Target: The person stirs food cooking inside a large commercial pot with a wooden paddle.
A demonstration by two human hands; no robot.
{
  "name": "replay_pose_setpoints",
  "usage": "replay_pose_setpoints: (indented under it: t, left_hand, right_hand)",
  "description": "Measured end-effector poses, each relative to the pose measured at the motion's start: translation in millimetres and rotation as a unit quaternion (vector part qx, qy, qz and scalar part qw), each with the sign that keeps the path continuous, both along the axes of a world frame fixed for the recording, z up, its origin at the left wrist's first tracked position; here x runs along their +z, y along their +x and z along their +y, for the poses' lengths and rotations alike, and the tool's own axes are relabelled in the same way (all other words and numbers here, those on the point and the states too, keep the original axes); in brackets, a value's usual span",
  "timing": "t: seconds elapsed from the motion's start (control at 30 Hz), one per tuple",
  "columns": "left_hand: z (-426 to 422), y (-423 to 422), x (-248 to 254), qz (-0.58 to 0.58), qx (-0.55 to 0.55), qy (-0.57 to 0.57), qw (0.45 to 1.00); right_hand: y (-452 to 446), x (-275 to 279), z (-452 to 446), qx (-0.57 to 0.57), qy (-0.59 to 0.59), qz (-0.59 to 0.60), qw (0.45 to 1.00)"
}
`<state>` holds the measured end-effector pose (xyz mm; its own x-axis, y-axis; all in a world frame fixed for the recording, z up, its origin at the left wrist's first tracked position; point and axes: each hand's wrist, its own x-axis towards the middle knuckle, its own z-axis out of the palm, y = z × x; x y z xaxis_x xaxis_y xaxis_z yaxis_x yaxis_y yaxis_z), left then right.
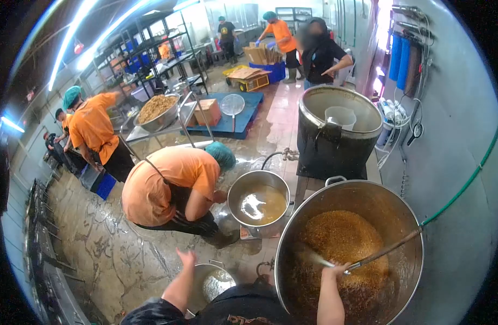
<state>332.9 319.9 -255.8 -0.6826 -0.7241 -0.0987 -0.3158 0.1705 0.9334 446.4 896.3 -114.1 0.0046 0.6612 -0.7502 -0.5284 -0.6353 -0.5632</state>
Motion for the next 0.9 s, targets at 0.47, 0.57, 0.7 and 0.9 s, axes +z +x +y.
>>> replay_pose_setpoints:
  t: [0.47,0.57,0.7,0.9]
  left_hand:
    - [105.3,-80.3,151.8,-0.074,-0.236,0.258,0.934]
    - [121.1,-41.6,114.6,-0.161,-0.355,0.213,0.896]
    - [155.1,27.4,98.6,-0.256,-0.439,0.179,0.842]
    - [140.7,114.5,68.7,-0.305,-0.396,0.157,0.852]
  right_hand:
    - [-50.2,3.6,122.7,0.019,0.149,-0.089,0.985]
    - [-47.4,1.8,63.4,0.125,0.109,-0.149,0.975]
    - [-14.6,-59.0,-5.1,0.258,0.162,-0.195,0.932]
    - [60.3,-42.1,-38.2,0.428,0.174,-0.482,0.744]
